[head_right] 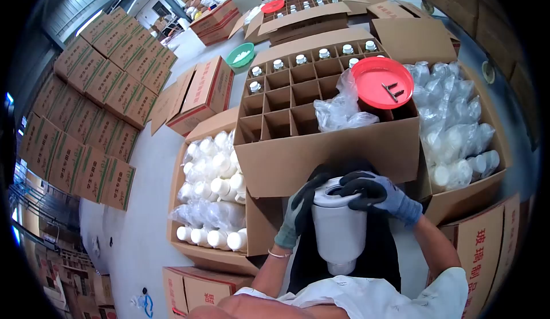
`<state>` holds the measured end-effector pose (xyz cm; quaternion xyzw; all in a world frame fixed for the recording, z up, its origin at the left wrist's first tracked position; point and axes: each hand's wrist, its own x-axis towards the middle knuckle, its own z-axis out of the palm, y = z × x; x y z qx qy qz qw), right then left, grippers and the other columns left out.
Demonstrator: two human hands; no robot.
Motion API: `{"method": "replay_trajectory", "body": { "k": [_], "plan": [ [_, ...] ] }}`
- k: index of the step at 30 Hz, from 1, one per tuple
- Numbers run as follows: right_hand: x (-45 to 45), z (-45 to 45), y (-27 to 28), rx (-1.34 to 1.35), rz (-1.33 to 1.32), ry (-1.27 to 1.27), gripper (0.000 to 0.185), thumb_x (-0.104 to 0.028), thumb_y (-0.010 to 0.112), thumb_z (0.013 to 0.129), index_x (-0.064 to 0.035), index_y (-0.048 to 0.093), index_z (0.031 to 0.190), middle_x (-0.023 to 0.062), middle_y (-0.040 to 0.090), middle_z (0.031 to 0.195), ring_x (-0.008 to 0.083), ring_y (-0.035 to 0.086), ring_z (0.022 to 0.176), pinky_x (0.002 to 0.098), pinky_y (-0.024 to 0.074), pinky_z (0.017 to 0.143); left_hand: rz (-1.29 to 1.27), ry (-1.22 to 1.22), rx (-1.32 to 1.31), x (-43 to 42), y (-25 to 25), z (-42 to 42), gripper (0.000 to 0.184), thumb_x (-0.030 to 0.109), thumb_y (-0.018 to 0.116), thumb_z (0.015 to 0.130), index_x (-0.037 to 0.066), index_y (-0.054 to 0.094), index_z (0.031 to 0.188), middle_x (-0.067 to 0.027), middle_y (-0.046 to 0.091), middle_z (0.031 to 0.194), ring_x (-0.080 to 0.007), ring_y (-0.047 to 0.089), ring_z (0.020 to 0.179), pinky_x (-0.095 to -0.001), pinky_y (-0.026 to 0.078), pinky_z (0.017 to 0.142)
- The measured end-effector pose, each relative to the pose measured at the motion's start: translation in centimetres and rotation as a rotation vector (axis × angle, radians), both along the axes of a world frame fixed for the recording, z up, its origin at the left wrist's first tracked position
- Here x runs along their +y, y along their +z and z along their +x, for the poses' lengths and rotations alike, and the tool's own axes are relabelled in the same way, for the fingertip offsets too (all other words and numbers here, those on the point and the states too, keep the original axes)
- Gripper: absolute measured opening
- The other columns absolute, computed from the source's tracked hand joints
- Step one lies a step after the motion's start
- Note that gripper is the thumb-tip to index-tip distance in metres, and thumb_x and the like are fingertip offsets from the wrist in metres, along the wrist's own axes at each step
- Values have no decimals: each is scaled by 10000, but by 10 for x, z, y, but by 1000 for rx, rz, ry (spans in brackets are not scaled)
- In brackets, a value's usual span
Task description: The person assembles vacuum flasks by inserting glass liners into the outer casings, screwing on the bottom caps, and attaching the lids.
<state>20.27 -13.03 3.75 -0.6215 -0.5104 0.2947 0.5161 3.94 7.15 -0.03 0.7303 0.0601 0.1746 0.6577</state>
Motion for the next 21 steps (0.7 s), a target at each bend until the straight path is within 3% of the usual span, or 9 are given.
{"method": "replay_trajectory", "body": {
  "k": [3,4,7,9,11,12,15,17,21],
  "plan": [
    [-25,37,-15,-88,-48,-265,385,-228,748,786,-89,658,1134,130,602,1196,276,524,1174,382,416,1001,-448,7,-162,23,-23,-29,505,270,543,951,-35,481,1349,-144,527,1366,-277,471,1286,-413,300,1116],
    [-24,36,-15,-59,24,-219,400,-251,733,803,-83,639,1154,138,605,1190,280,520,1178,403,376,1040,-594,1,-168,23,-23,-31,600,272,617,896,-1,436,1399,-158,446,1439,-316,348,1379,-424,234,1146],
    [16,9,-14,-314,90,-110,375,-252,720,799,-79,645,1123,137,615,1157,309,516,1158,442,342,1043,281,-241,-55,20,-3,6,715,273,681,835,50,385,1446,-167,327,1512,-328,209,1441,-438,174,1169],
    [40,4,-11,-506,123,-322,292,-218,692,806,-75,664,1059,122,636,1086,322,546,1075,434,389,967,345,-241,-75,20,19,26,866,259,774,734,86,350,1469,-159,216,1557,-356,111,1459,-452,139,1177],
    [63,13,-2,-213,120,-418,251,-200,669,815,-42,667,1011,127,647,1025,324,577,991,405,431,917,418,-205,-170,23,33,38,912,263,809,696,98,353,1469,-157,208,1561,-371,123,1454,-457,151,1174],
    [73,19,2,-274,130,-440,245,-202,662,823,-12,670,977,129,662,966,308,604,947,397,452,886,455,-181,-165,28,38,43,965,288,839,664,108,343,1472,-170,199,1560,-384,124,1451,-458,175,1168],
    [90,43,4,119,157,-241,352,-190,665,823,-21,628,1131,174,624,1133,320,564,1099,415,412,980,624,-190,-68,44,31,52,1002,316,842,665,106,307,1485,-192,188,1556,-389,128,1449,-458,198,1162],
    [99,51,-3,-307,301,-340,396,-221,463,960,-3,514,1287,130,557,1252,201,522,1173,343,393,1028,536,-152,-55,47,20,59,966,246,809,704,98,276,1496,-219,118,1567,-400,117,1449,-465,235,1144],
    [119,16,29,524,369,-353,561,-310,465,980,-35,318,1446,97,410,1410,203,380,1311,327,289,1108,514,-5,-153,41,-10,75,914,122,720,743,80,222,1508,-241,129,1554,-434,129,1435,-462,257,1132]
  ]
}}
